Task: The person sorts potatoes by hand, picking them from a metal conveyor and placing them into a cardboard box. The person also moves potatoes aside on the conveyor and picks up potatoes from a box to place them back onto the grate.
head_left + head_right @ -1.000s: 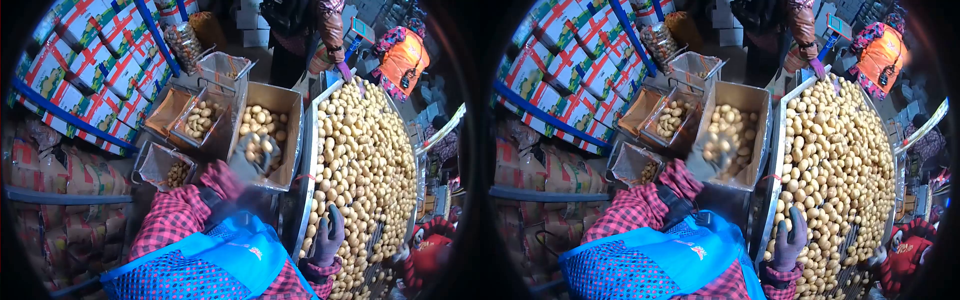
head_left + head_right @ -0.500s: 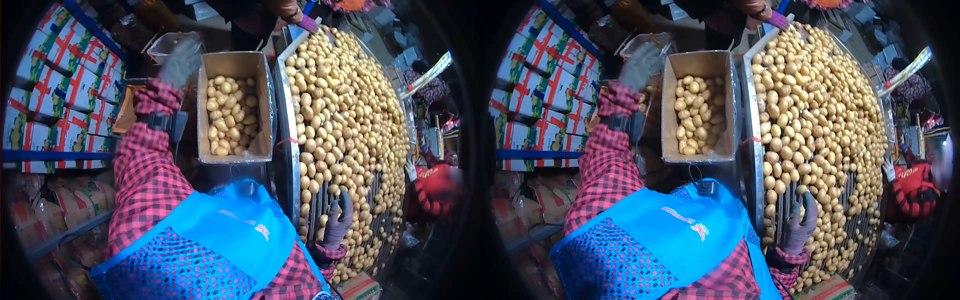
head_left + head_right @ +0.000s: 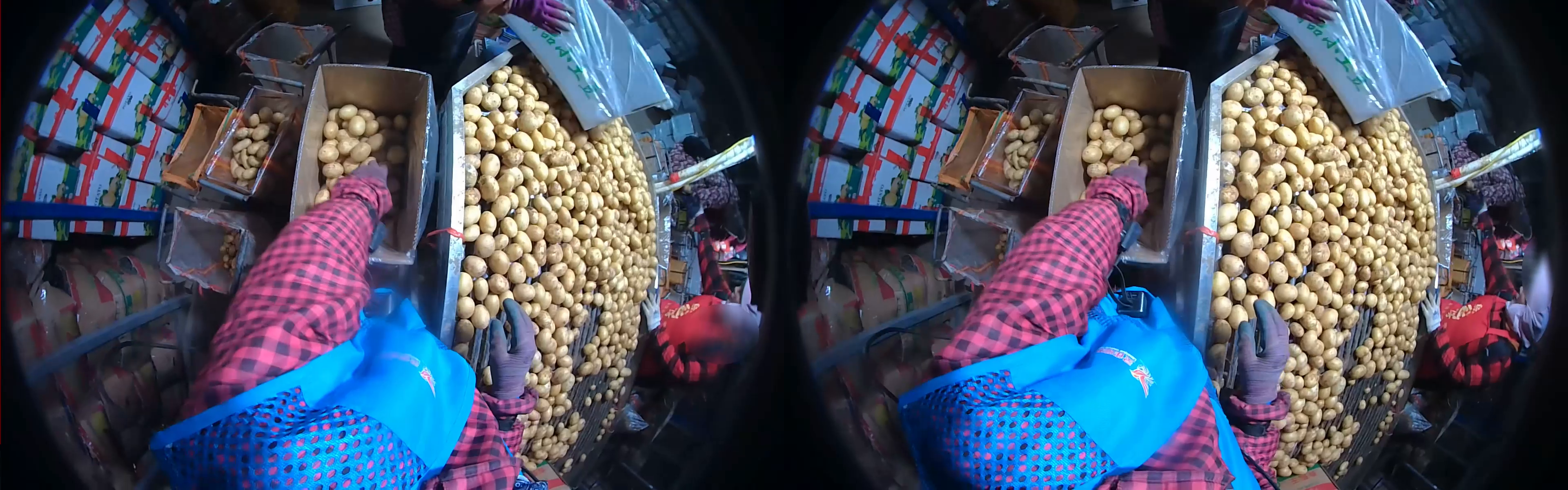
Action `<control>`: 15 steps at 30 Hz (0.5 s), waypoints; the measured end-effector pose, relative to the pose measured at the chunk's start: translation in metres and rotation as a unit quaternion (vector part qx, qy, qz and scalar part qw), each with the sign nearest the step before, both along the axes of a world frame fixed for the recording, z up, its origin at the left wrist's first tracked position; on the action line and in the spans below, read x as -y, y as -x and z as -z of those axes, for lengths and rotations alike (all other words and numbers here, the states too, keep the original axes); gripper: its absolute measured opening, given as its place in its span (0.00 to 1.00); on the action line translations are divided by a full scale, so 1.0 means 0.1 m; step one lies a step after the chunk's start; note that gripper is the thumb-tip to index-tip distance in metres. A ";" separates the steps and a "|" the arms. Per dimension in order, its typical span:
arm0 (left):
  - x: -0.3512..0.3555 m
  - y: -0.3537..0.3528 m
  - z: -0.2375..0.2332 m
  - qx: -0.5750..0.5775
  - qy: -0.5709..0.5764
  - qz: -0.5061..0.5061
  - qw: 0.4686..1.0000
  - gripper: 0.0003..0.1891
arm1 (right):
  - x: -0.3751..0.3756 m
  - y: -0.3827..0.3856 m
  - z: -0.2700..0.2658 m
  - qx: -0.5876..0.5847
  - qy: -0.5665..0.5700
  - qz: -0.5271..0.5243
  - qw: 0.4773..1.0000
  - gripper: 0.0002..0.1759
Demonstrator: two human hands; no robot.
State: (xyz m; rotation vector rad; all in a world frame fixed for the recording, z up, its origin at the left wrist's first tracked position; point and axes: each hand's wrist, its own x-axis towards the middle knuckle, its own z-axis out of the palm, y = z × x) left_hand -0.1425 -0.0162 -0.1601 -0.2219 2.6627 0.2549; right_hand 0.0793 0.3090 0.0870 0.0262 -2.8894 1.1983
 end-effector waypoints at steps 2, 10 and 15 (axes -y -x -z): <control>0.34 0.11 0.20 0.015 -0.051 -0.016 0.998 0.17 | 0.01 0.03 -0.07 0.000 -0.008 -0.014 1.000 0.23; 0.10 -0.22 -2.37 -0.139 -0.613 0.054 0.776 0.29 | -0.07 -0.08 0.09 0.058 0.280 0.154 0.946 0.21; 0.04 -0.01 -2.31 -0.056 -0.561 0.081 0.822 0.22 | -0.10 -0.14 0.12 0.013 0.148 0.044 0.988 0.20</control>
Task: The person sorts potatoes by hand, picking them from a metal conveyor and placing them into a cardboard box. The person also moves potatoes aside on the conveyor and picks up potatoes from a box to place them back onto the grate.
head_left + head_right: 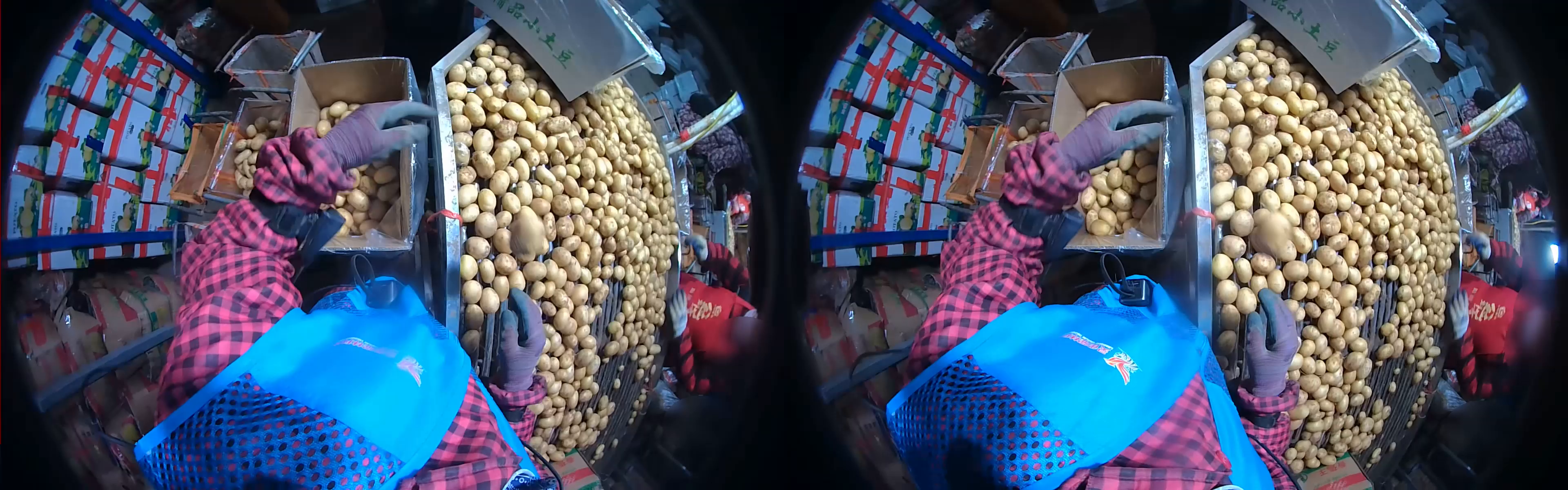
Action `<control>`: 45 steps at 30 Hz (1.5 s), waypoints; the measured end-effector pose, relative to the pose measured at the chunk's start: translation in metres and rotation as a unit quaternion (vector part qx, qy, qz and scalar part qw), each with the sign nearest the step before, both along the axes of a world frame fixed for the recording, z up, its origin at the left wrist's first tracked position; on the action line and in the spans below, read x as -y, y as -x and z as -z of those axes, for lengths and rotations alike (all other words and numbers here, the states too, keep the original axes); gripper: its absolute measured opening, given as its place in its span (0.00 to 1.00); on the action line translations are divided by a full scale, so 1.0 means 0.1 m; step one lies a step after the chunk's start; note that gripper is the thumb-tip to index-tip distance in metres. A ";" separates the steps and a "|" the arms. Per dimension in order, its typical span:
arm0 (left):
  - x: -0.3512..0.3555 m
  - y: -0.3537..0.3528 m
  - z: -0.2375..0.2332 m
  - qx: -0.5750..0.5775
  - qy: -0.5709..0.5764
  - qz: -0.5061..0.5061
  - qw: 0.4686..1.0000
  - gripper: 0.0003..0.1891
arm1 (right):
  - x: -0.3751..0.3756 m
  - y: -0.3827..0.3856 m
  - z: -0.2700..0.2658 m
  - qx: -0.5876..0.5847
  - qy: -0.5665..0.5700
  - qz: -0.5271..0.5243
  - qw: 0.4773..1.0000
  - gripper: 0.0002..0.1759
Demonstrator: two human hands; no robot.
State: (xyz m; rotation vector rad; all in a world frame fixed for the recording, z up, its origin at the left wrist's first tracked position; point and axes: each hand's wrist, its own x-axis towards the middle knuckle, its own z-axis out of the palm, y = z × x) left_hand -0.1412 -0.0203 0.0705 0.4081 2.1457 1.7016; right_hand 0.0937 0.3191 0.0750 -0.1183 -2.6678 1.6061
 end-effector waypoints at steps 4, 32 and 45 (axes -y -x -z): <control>0.25 0.16 1.27 -0.039 0.426 0.027 0.903 0.18 | -0.05 -0.10 0.17 0.012 -0.042 -0.003 0.999 0.20; 0.26 -0.23 2.50 0.030 0.628 -0.035 0.777 0.28 | -0.19 -0.04 0.06 0.002 -0.140 0.056 0.989 0.18; 0.48 -0.37 1.80 0.188 0.150 -0.188 0.952 0.27 | -0.36 -1.07 -0.03 0.073 -0.203 0.060 0.975 0.24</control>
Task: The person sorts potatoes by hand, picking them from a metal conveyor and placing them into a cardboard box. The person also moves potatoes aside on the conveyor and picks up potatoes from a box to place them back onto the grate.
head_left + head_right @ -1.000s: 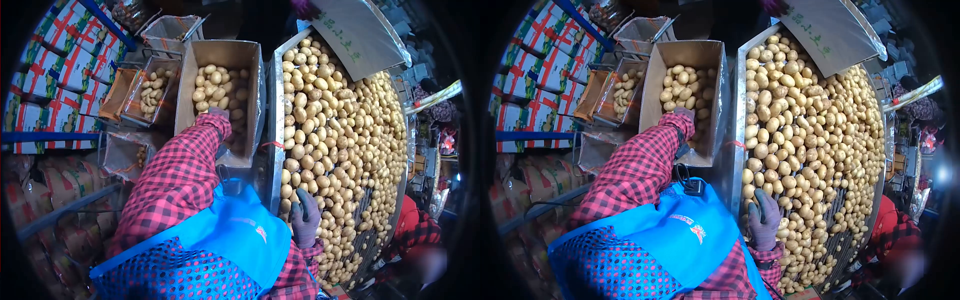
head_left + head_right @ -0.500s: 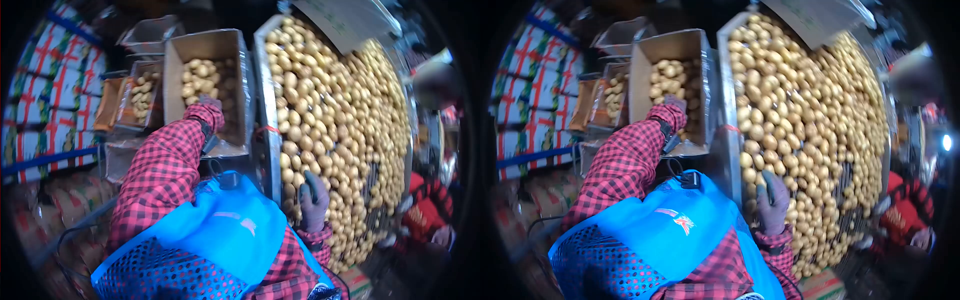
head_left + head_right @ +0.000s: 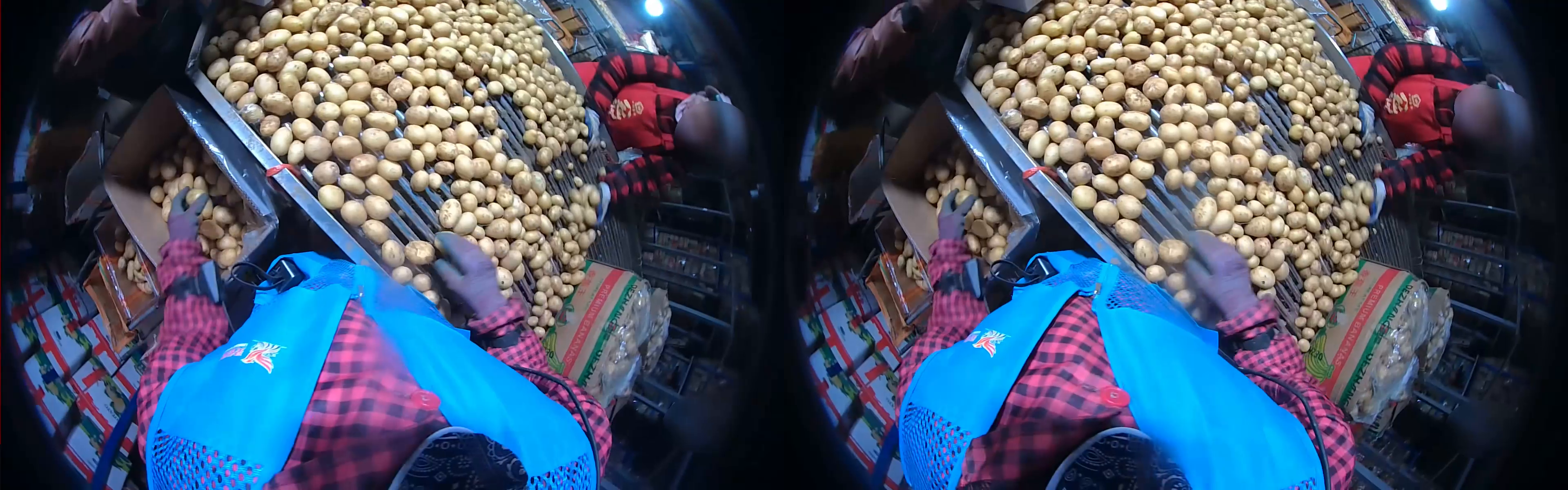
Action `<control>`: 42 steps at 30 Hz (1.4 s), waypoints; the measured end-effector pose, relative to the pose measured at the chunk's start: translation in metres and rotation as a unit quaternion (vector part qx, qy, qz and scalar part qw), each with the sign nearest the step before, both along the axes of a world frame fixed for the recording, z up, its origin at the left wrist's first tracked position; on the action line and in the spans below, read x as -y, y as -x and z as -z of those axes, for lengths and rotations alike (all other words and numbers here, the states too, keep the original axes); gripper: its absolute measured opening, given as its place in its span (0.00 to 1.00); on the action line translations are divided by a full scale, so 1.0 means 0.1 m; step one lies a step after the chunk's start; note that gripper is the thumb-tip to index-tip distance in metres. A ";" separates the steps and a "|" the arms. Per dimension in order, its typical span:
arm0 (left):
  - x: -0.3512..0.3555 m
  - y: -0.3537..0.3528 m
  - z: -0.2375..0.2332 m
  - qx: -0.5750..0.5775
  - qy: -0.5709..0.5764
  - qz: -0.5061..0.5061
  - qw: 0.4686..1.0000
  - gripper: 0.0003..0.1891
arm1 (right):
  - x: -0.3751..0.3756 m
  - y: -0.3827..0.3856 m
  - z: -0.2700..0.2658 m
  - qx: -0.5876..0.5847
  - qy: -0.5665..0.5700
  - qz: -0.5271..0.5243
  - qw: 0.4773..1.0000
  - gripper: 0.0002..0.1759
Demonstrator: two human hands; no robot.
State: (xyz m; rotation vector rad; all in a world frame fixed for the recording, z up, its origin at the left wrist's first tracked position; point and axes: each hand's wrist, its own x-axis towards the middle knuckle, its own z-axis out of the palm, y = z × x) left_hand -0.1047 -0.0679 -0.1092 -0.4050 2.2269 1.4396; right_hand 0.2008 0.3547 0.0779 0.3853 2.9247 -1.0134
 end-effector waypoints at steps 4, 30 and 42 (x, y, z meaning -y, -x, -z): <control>-0.14 -0.27 -0.72 -0.069 -0.445 -0.049 0.892 0.30 | 0.13 0.10 0.37 0.045 -0.215 -0.118 0.968 0.20; -0.49 -1.48 -1.64 0.116 -0.596 0.023 0.794 0.30 | 1.89 1.41 -0.27 -0.126 0.166 -0.343 0.916 0.50; 2.98 -0.17 -0.31 -0.319 0.066 -0.279 0.904 0.36 | 0.19 0.13 0.14 -0.049 0.130 0.166 0.976 0.38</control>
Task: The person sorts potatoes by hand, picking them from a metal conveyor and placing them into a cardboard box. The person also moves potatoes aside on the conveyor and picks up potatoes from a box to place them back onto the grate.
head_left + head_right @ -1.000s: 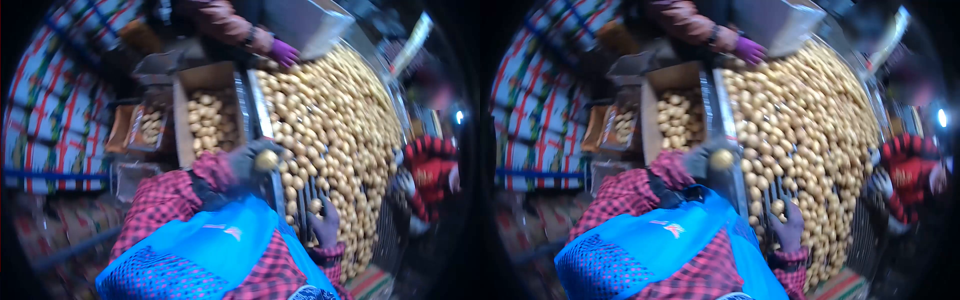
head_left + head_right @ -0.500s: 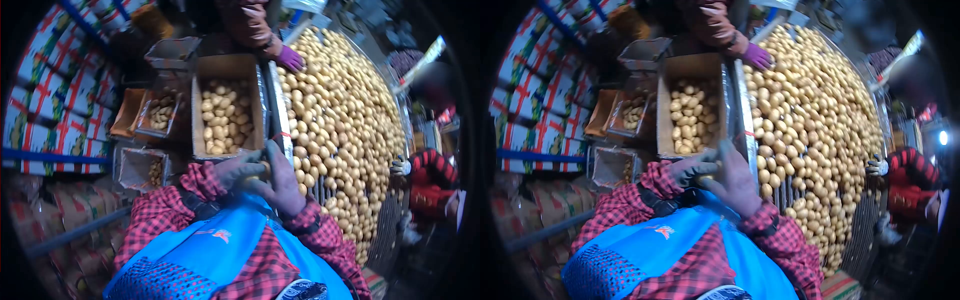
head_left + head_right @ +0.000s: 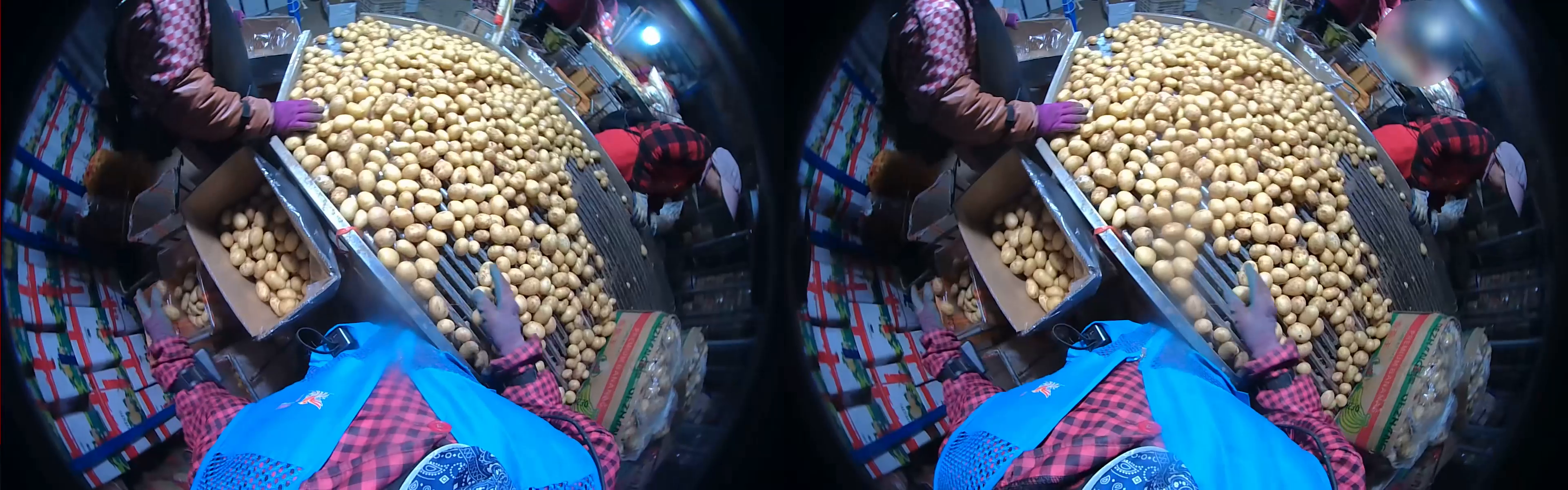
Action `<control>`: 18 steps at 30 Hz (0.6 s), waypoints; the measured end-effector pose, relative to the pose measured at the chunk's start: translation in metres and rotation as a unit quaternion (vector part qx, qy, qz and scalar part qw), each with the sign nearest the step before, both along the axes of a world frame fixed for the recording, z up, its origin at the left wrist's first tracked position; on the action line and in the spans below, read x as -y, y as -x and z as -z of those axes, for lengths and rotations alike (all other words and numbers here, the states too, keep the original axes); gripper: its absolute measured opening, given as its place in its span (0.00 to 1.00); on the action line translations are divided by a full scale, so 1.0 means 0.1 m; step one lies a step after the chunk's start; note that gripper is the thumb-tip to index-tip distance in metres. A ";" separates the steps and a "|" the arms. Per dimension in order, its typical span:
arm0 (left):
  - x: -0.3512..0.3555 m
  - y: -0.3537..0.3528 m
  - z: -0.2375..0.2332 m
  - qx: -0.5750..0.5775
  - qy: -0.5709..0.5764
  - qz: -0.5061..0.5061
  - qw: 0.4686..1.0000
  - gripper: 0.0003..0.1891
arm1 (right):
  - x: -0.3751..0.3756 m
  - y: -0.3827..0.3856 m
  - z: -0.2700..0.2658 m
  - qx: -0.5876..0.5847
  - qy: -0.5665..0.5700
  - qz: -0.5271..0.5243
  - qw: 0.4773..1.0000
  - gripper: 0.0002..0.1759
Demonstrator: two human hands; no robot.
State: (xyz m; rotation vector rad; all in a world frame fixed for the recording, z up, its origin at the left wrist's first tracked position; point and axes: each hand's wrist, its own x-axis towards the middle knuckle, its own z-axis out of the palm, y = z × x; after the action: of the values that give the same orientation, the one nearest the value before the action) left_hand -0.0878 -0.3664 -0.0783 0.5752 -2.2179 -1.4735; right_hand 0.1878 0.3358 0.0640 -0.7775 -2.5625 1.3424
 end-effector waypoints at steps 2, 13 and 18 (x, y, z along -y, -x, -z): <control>-1.15 0.00 -0.49 0.055 -0.019 0.191 0.980 0.29 | -0.14 -0.29 0.09 0.011 -0.028 0.060 0.998 0.37; -5.34 -0.49 -1.36 -0.083 0.133 0.765 0.625 0.28 | -1.26 -0.76 0.00 -0.055 -0.296 0.237 0.924 0.34; -5.19 -0.30 -0.87 -0.004 0.134 0.671 0.729 0.25 | -1.47 -2.85 0.48 -0.108 -0.211 0.547 0.803 0.27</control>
State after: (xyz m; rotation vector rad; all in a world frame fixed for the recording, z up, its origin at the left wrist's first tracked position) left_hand -0.0575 0.1522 0.0083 -1.4682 -2.7967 -1.4831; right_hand 0.4725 0.4824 0.0158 -1.5113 -1.5563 0.4122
